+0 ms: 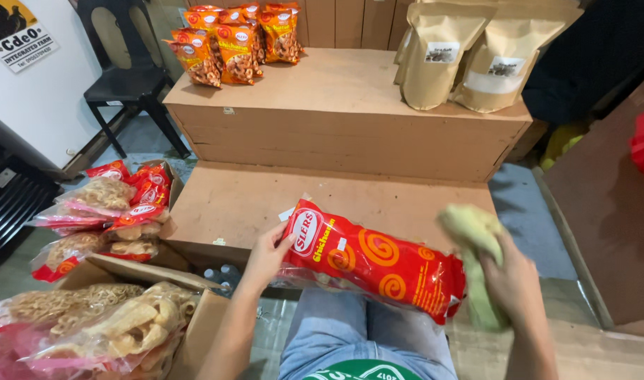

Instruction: The person sits on the floor and wipes the surface of packaged snack bags with a green cloth. They handle multiple red and clear plastic bags containing crackers or chips, wiping them individually and stacking them on a cardboard surface.

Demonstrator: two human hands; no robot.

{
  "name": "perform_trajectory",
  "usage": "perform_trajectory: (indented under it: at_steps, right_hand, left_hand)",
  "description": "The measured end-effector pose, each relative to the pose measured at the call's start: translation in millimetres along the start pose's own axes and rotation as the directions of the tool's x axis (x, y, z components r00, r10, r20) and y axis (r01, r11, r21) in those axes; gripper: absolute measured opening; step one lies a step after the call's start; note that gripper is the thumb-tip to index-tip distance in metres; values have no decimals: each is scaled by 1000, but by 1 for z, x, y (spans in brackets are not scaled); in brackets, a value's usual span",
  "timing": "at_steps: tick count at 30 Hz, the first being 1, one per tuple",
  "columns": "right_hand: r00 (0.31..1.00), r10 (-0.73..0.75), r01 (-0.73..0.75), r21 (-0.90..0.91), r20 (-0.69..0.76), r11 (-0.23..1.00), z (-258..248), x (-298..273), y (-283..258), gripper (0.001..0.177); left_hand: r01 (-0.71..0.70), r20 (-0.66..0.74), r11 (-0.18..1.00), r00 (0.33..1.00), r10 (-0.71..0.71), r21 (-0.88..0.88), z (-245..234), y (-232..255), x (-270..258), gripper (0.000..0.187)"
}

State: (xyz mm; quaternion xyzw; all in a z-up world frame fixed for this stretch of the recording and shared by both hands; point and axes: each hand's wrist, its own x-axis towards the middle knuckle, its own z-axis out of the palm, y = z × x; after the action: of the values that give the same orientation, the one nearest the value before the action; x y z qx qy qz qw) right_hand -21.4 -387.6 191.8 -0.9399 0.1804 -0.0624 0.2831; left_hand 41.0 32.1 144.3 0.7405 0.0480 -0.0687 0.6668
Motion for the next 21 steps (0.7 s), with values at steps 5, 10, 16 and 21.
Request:
perform_trajectory:
  at_steps: [5, 10, 16, 21]
  right_hand:
    - [957, -290, 283, 143, 29, 948, 50, 12, -74, 65]
    - [856, -305, 344, -21, 417, 939, 64, 14, -135, 45]
    - [806, -408, 392, 130, 428, 911, 89, 62, -125, 39]
    - [667, -146, 280, -64, 731, 958, 129, 94, -126, 53]
  left_hand:
    - [-357, -231, 816, 838, 495, 454, 27, -25, -18, 46]
    - [-555, -40, 172, 242, 970, 814, 54, -65, -70, 11]
    - [458, 276, 763, 888, -368, -455, 83, -119, -83, 77]
    - [442, 222, 532, 876, -427, -722, 115, -105, -61, 52]
